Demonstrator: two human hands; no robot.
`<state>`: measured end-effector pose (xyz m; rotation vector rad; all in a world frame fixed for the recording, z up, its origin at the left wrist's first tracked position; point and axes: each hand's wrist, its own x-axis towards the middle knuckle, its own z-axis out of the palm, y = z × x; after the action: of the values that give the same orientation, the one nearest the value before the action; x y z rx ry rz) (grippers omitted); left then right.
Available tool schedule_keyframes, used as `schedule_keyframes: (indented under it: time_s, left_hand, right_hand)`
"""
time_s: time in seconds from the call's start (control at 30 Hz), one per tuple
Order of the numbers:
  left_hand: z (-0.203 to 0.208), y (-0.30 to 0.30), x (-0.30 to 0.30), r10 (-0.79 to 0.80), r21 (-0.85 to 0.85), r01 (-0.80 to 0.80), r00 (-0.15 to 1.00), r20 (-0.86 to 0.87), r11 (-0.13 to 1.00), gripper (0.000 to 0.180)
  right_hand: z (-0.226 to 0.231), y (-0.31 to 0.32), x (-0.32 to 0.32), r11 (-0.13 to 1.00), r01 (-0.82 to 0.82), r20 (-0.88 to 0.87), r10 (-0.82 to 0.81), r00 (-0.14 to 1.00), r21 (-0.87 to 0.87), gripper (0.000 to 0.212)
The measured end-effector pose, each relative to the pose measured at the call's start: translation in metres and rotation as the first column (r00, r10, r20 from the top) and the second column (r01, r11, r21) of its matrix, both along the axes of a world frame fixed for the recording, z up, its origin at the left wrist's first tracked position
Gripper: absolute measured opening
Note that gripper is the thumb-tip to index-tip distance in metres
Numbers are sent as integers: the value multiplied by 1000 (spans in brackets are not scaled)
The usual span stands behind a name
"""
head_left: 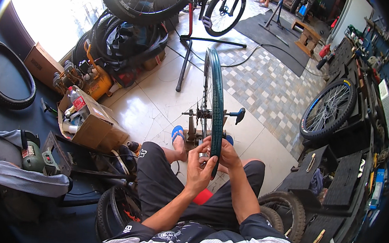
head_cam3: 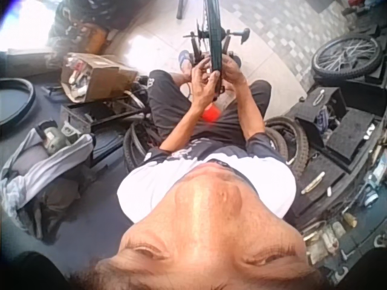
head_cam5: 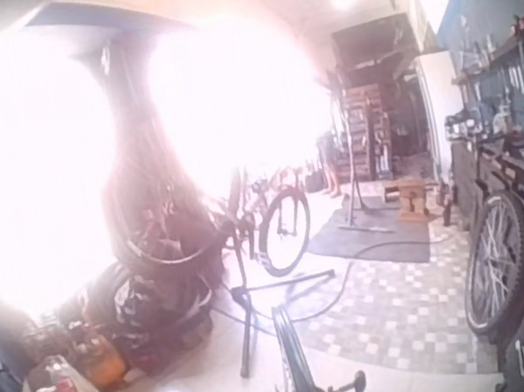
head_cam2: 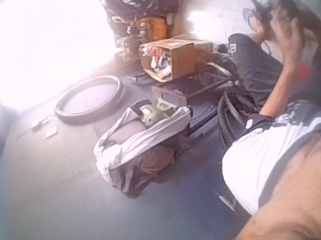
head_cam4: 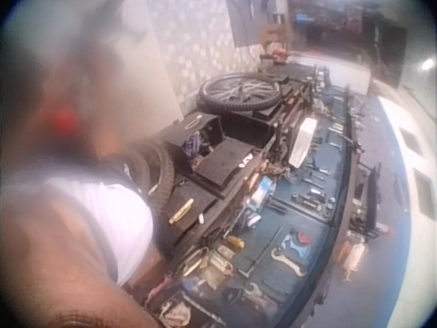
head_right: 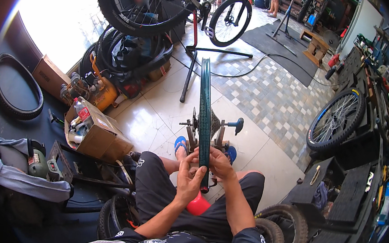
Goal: The person removes a bicycle tire from the rim, cleans the rim with a cloth, and then uses scissors to cut a strip of tape. They apply the tape to the rim and continue to adjust the tire and rim by hand.
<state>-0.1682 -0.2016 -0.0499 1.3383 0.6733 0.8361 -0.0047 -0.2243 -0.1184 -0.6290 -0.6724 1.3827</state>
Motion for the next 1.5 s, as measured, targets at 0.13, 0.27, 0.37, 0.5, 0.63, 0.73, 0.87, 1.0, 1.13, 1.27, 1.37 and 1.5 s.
schedule_keyframes:
  time_s: [0.13,0.27,0.37,0.5,0.63,0.73,0.87,1.0,1.13,1.27,1.37,1.5]
  left_hand:
    - [-16,-2,1,-9,106,7,1000,25,994,27]
    - [-23,-2,-1,-68,-63,76,990,125,995,32]
    - [-6,-5,-2,-26,-71,34,993,114,997,27]
    - [-33,-12,-12,-101,-18,103,990,97,995,29]
    - [-53,-16,-24,-152,-22,156,982,108,988,33]
    - [-52,-22,-26,-148,-69,158,981,125,985,30]
    - [-61,-24,-30,-156,3,156,984,87,988,29]
    - [-81,-25,-34,-195,-17,200,968,159,980,33]
    - [-76,-25,-32,-182,-32,189,970,158,981,34]
    - [-65,-25,-27,-171,2,174,965,200,985,36]
    - [-67,-24,-28,-170,42,165,965,199,985,37]
    - [-69,-25,-30,-165,-19,171,971,175,985,31]
  right_hand:
    - [-1,-4,1,999,14,24,-14,1000,-30,58]
    - [-9,4,5,996,-88,-6,88,996,26,57]
    - [2,-7,6,990,-129,-106,135,985,64,56]
    - [-25,-8,8,991,-133,33,133,991,-3,55]
    - [-16,-11,-2,989,-113,-3,113,994,-94,48]
    - [-31,-28,13,973,-232,-35,231,972,-17,45]
    - [-51,-28,21,958,-283,112,278,954,36,40]
    - [-52,-29,19,961,-275,121,273,954,-3,36]
    - [-50,-29,20,958,-285,135,288,948,-37,35]
    - [-47,-30,17,966,-256,143,249,958,32,32]
    - [-44,-31,15,969,-246,130,241,962,26,26]
    - [-37,-31,15,976,-218,171,211,962,26,17]
